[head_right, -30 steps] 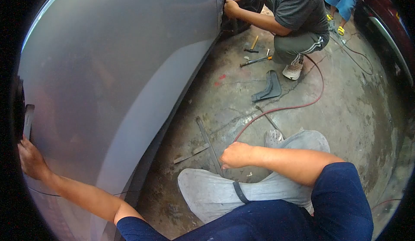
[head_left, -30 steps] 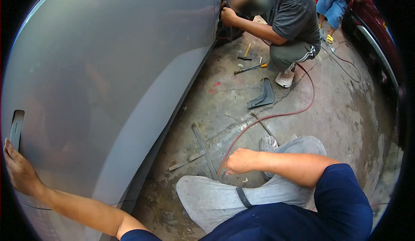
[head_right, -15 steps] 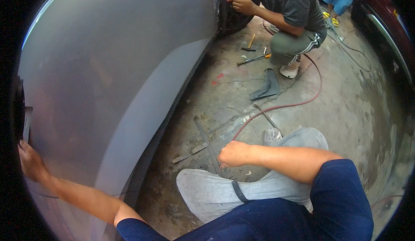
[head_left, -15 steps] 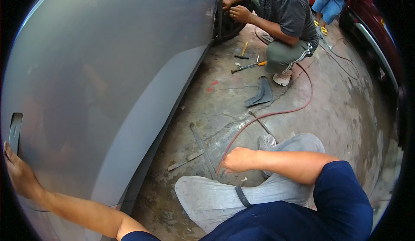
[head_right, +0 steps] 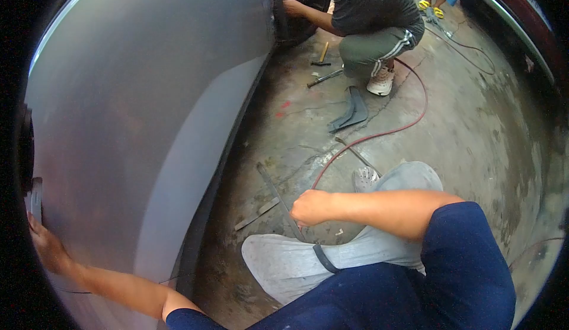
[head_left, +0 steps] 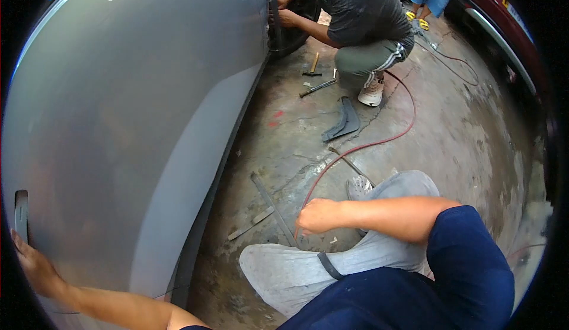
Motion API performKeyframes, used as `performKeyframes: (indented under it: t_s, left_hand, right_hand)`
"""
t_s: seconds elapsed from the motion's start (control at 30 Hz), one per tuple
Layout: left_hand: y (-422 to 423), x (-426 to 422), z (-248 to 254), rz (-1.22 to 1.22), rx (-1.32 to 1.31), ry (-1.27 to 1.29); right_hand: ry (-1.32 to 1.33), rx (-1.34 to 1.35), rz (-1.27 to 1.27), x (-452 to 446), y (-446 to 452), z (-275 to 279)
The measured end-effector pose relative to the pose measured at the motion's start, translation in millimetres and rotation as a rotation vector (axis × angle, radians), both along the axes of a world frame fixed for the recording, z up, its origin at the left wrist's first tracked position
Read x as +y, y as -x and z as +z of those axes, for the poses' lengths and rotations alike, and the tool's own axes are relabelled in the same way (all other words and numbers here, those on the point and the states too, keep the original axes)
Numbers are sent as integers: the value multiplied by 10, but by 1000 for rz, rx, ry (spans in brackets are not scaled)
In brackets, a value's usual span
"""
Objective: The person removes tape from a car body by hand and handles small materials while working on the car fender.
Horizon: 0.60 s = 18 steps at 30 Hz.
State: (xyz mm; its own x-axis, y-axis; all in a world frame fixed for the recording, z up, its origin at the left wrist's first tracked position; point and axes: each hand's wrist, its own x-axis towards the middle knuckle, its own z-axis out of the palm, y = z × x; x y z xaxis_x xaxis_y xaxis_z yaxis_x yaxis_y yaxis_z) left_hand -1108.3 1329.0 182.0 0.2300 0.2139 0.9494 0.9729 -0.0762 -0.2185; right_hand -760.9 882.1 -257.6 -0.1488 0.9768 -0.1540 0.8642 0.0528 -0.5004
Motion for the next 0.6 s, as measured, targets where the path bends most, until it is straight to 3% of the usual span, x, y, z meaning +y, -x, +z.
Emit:
performKeyframes:
  t_s: [0.43, 0.6]
  left_hand:
    - [630, 747, 264, -88, 232, -188]
    - [456, 480, 160, -93, 215, -167]
  right_hand:
    - [40, -50, 16, 22, -21, 179]
    - [-5, -59, 42, 13, -6, 78]
